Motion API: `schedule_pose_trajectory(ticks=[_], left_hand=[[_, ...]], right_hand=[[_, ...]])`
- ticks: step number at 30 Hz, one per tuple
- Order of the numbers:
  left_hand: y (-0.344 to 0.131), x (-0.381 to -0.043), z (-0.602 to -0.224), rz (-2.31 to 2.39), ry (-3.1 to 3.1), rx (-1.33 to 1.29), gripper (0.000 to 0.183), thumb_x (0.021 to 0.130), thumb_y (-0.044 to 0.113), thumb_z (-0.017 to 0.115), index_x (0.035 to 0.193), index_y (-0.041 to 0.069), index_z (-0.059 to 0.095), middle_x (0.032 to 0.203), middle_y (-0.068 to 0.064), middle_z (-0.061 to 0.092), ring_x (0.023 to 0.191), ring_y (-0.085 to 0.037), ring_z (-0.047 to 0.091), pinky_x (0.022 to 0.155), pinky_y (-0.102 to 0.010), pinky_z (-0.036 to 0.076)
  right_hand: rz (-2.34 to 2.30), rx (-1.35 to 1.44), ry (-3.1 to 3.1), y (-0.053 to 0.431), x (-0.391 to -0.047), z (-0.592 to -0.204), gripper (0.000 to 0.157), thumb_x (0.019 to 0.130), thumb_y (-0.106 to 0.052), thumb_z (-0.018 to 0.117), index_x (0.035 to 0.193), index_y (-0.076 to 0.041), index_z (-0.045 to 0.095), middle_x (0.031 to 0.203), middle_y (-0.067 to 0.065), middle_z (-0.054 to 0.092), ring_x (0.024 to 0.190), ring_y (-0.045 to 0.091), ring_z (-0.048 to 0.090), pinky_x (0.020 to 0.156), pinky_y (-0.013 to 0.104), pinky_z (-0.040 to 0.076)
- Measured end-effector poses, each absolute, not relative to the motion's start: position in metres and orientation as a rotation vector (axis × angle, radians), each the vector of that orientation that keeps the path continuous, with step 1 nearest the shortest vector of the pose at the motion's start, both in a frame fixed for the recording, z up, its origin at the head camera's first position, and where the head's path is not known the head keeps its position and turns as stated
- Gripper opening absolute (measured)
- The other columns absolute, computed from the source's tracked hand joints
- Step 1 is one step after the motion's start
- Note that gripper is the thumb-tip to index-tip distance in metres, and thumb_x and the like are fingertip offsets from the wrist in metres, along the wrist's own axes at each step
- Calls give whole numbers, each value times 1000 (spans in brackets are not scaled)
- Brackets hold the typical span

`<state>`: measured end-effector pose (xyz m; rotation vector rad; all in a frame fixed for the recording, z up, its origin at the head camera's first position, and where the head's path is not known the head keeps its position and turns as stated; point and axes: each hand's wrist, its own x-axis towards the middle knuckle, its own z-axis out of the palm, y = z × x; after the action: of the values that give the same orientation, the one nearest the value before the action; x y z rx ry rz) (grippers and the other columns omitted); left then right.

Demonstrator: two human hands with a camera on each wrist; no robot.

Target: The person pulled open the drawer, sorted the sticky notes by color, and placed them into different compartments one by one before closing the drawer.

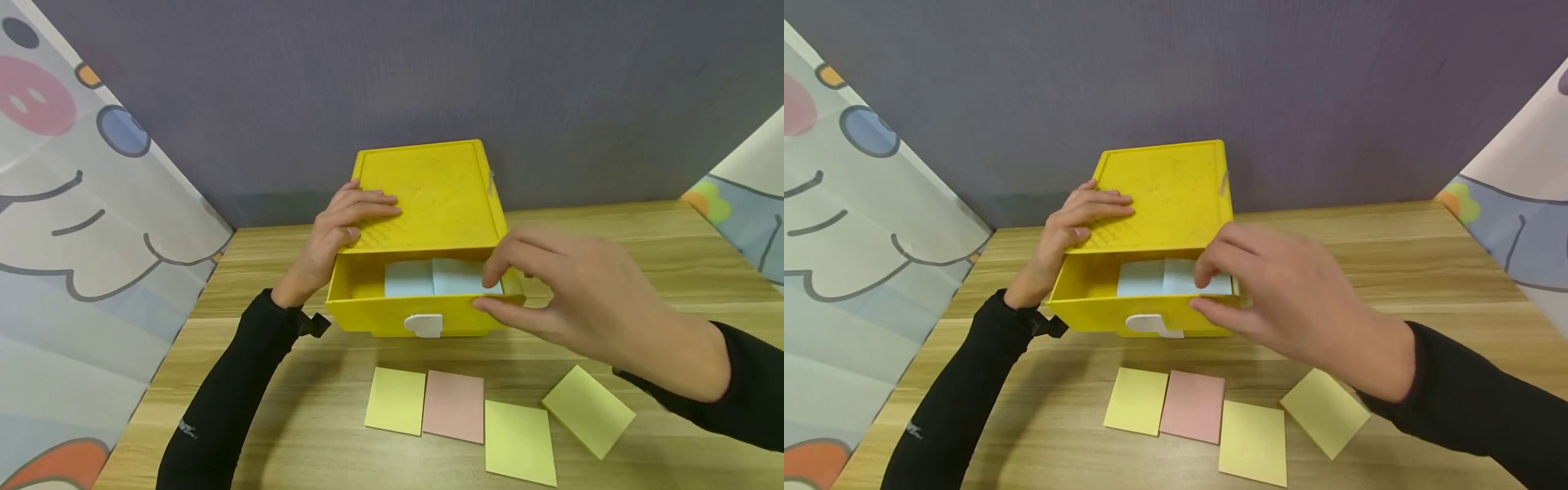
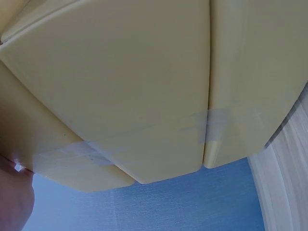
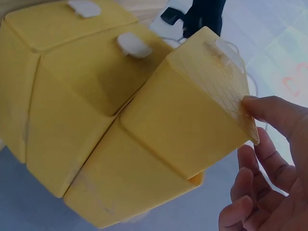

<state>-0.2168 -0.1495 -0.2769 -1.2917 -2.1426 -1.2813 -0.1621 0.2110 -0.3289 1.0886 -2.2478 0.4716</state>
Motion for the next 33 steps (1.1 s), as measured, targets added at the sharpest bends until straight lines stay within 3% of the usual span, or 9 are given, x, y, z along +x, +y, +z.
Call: schedule_pose_trajectory(ticks=[4, 6, 8, 12, 15, 26, 33], left_hand=[[-150, -217, -277, -1280, -2143, -1289, 57, 90, 11, 26, 123, -3, 71, 130, -20, 68, 133, -31, 54, 133, -44, 12], [-150, -217, -277, -1274, -2145, -1286, 57, 91, 11, 26, 123, -3, 71, 130, -20, 68, 133, -31, 54, 133, -43, 12], [-150, -217, -277, -1275, -2146, -1286, 57, 92, 12, 25, 123, -3, 71, 130, -20, 68, 133, -30, 54, 133, -43, 12], [-151, -218, -278, -1269, -2138, -1287, 58, 93, 14, 24, 122, -3, 71, 130, -21, 68, 133, -31, 54, 133, -43, 13], [-152, -218, -279, -1264, -2131, -1290, 58, 94, 15, 23, 122, -3, 71, 129, -21, 69, 133, -31, 55, 132, -43, 14], [-149, -219, -278, -1283, -2133, -1269, 58, 92, 12, 24, 121, -2, 72, 129, -20, 69, 133, -31, 55, 132, -42, 15], [-150, -219, -278, -1278, -2134, -1264, 58, 92, 12, 24, 121, -2, 72, 129, -20, 69, 133, -30, 55, 132, -42, 15]], right_hand=[[492, 1060, -2245, 178, -136, -263, 26, 82, -55, 76, 99, -38, 68, 97, -21, 63, 85, 0, 51, 66, 17, 39], [509, 1036, -2254, 166, -126, -243, 30, 88, -59, 66, 93, -29, 69, 91, -16, 64, 85, 1, 51, 66, 16, 39], [503, 1023, -2267, 160, -123, -233, 35, 89, -58, 66, 91, -23, 70, 89, -10, 65, 85, 4, 52, 67, 15, 40], [487, 982, -2302, 157, -129, -230, 31, 76, -39, 86, 92, -17, 72, 90, -4, 67, 86, 11, 57, 69, 16, 41], [492, 959, -2311, 156, -135, -231, 31, 69, -26, 91, 92, -16, 72, 91, -3, 68, 85, 12, 58, 70, 16, 42], [503, 895, -2341, 156, -144, -231, 30, 70, -26, 90, 92, -16, 72, 91, -3, 67, 84, 13, 57, 67, 15, 40], [381, 988, -2227, 153, -137, -235, 22, 80, -24, 82, 93, -11, 72, 90, 3, 69, 84, 20, 61, 62, 30, 50]])
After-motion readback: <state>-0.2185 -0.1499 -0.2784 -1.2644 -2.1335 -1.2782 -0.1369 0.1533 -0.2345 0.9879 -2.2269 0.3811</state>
